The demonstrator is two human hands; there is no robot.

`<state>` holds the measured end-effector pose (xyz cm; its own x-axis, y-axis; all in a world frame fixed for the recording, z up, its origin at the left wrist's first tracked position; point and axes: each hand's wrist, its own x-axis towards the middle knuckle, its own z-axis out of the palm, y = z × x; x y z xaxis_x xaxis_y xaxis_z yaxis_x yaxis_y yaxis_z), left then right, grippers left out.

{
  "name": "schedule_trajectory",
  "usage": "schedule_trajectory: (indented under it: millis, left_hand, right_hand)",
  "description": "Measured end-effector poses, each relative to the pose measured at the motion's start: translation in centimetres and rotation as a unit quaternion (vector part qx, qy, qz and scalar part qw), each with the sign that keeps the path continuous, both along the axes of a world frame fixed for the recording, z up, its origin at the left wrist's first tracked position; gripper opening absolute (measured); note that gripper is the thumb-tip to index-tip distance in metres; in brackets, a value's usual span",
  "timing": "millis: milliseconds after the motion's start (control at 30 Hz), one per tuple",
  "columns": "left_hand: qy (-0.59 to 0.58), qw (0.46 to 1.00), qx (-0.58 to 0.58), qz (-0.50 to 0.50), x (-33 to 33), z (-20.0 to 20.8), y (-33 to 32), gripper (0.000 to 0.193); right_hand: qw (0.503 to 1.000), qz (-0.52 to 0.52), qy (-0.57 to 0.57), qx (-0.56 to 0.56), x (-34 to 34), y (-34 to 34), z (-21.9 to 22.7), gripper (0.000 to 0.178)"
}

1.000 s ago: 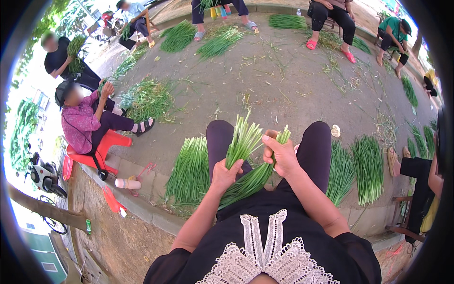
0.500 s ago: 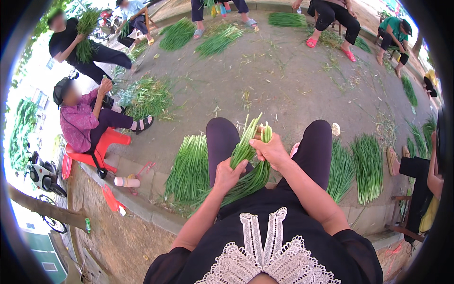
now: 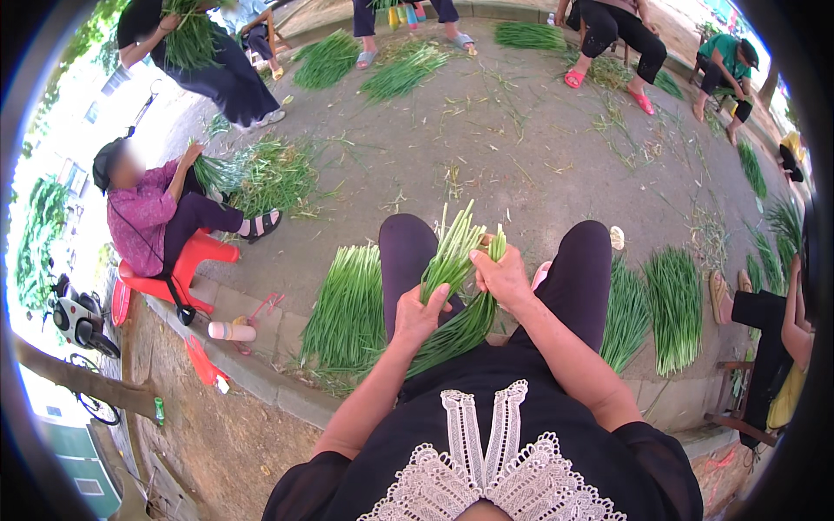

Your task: The person cleans and sorts green chive stalks by hand, removing withered leaves and debris before placing the cleaned stalks into organized piles on the ground.

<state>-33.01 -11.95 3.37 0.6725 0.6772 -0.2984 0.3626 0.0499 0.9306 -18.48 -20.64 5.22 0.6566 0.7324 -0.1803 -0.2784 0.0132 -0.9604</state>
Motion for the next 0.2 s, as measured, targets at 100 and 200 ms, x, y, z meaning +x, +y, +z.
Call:
schedule_trajectory:
  millis: [100,200]
  left_hand:
    - [0.014,1.0,0.017,0.001,0.01,-0.13,0.03,0.03]
    - [0.016,0.999,0.038,-0.008,-0.09,-0.87,0.3,0.032]
  right_hand:
    - [1.0,-0.001,0.023,-0.004,0.06,-0.02,0.42,0.012]
    - [0.999,0.014,0.039,0.006,0.31,-0.06,0.21,0.013]
